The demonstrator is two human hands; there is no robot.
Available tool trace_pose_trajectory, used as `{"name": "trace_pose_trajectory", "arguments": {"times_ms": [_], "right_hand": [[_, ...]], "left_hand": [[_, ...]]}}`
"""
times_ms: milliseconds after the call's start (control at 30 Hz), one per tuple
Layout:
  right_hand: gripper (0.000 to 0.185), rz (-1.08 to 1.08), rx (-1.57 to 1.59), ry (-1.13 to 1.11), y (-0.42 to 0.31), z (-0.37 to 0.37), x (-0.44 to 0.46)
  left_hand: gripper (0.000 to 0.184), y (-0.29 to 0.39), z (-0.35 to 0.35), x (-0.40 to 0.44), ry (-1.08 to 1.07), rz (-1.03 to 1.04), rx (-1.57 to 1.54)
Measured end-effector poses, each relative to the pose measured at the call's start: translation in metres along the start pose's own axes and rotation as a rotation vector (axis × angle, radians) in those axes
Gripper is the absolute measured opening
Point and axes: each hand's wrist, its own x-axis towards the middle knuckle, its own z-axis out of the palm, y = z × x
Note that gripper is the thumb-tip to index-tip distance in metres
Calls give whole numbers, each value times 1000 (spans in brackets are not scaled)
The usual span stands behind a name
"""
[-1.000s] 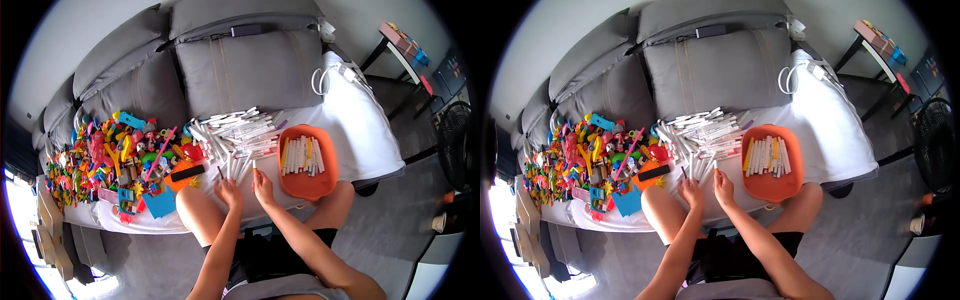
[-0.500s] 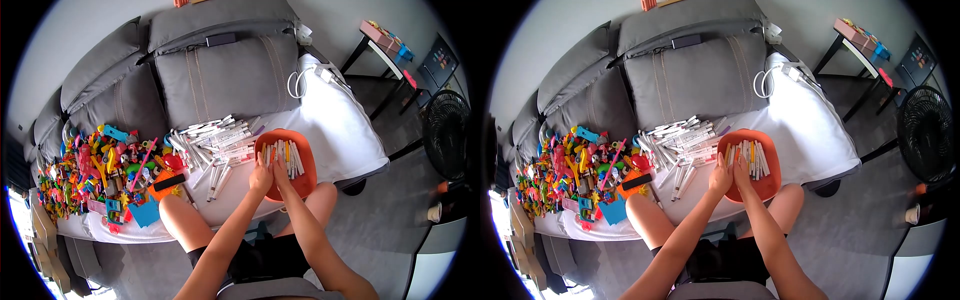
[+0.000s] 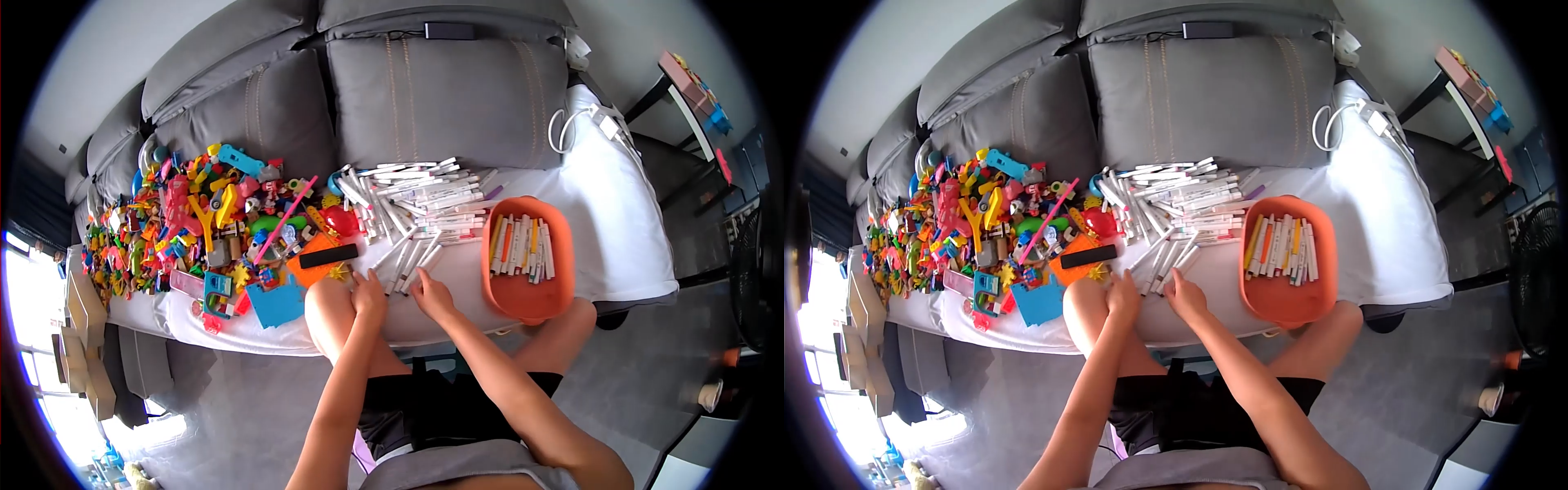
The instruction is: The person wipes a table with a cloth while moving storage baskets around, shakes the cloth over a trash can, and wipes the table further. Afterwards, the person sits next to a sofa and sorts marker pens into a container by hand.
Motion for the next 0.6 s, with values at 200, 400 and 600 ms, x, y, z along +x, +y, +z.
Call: {"name": "trace_pose_trajectory", "arguments": {"times_ms": [200, 400, 600], "right_hand": [[28, 81, -85, 52, -2, 13, 3], [20, 42, -142, 145, 3, -23, -12], [39, -200, 248, 454, -15, -89, -13]], "left_hand": [[57, 15, 17, 20, 22, -190, 33], [54, 7, 31, 23, 570, 82, -584], [36, 75, -6, -18, 463, 367, -1058]]}}
